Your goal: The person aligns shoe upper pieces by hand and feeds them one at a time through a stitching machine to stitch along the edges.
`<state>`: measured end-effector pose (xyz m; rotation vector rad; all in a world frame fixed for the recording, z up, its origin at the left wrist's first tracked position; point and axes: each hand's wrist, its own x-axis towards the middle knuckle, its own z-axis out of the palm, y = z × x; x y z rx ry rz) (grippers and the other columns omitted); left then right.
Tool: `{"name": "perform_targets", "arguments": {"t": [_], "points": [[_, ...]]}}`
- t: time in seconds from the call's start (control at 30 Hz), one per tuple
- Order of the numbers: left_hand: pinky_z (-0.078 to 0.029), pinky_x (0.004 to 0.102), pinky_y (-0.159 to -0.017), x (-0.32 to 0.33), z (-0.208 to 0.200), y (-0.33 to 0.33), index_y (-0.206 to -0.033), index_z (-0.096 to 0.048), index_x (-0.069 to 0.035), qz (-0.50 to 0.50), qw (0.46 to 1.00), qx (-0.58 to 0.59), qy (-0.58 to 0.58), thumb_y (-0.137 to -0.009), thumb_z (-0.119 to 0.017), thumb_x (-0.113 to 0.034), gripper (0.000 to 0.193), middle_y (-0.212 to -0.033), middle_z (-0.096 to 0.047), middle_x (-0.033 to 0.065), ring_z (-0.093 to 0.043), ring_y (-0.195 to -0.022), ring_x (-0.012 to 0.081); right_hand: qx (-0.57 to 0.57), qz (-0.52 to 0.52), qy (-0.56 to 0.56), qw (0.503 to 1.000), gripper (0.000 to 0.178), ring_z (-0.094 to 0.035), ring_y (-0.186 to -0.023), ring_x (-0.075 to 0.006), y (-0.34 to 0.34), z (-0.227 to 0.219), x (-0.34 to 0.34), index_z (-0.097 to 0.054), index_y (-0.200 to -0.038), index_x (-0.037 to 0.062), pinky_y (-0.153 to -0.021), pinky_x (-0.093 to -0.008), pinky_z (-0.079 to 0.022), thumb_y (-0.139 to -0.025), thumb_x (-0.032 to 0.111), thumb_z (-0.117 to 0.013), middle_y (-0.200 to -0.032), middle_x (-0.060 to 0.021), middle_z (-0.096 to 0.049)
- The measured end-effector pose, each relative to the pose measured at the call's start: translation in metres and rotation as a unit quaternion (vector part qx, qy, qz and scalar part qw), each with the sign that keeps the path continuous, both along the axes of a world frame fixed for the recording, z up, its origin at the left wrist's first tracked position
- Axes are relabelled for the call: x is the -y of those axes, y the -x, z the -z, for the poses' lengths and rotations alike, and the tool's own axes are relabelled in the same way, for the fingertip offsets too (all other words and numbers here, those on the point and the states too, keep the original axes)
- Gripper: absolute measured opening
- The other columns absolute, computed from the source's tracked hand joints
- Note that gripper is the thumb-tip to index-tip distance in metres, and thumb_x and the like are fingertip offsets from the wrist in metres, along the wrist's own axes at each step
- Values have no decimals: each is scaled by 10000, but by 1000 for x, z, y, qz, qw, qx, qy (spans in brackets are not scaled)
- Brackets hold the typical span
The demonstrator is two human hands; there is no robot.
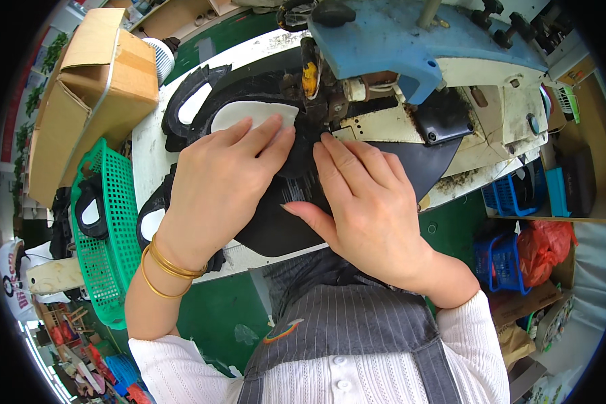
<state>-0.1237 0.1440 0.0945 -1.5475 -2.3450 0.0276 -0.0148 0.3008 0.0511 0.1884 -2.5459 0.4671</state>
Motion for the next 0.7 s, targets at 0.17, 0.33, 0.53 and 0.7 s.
{"name": "perform_targets", "arguments": {"t": [0.17, 0.33, 0.53, 0.7], "points": [[-547, 321, -669, -5, 0, -7, -1100, -661, -54, -1, 999, -32, 14, -713, -592, -64, 393, -1134, -664, 79, -660, -883, 245, 0, 2, 2, 1000, 575, -569, -1037, -300, 1, 0, -1, -605, -1134, -60, -856, -392, -460, -736, 329, -750, -1165, -161, -611], [-523, 282, -552, -12, -4, -16, -1026, -668, 10, -1, 998, -53, 17, -682, -622, -107, 366, -1045, -670, 94, -634, -728, 187, -16, 0, 6, 1000, 564, -577, -1025, -299, 1, 0, -2, -607, -1131, -58, -827, -382, -470, -715, 287, -766, -1155, -163, -614], [-552, 326, -668, -22, -7, -25, -1133, -643, -38, -72, 993, -35, 82, -695, -601, -34, 440, -1142, -669, 104, -679, -887, 234, -11, -6, 25, 1000, 512, -581, -1035, -301, 3, 0, -4, -608, -1122, -54, -832, -383, -473, -697, 195, -751, -1149, -165, -615], [-546, 305, -645, -27, -6, -27, -1108, -640, -7, -97, 986, -56, 122, -699, -618, -46, 411, -1103, -664, 87, -656, -845, 237, -24, -16, 12, 999, 465, -570, -1020, -284, 4, 0, -4, -614, -1086, -58, -831, -377, -468, -700, 173, -733, -1117, -158, -617]]}}
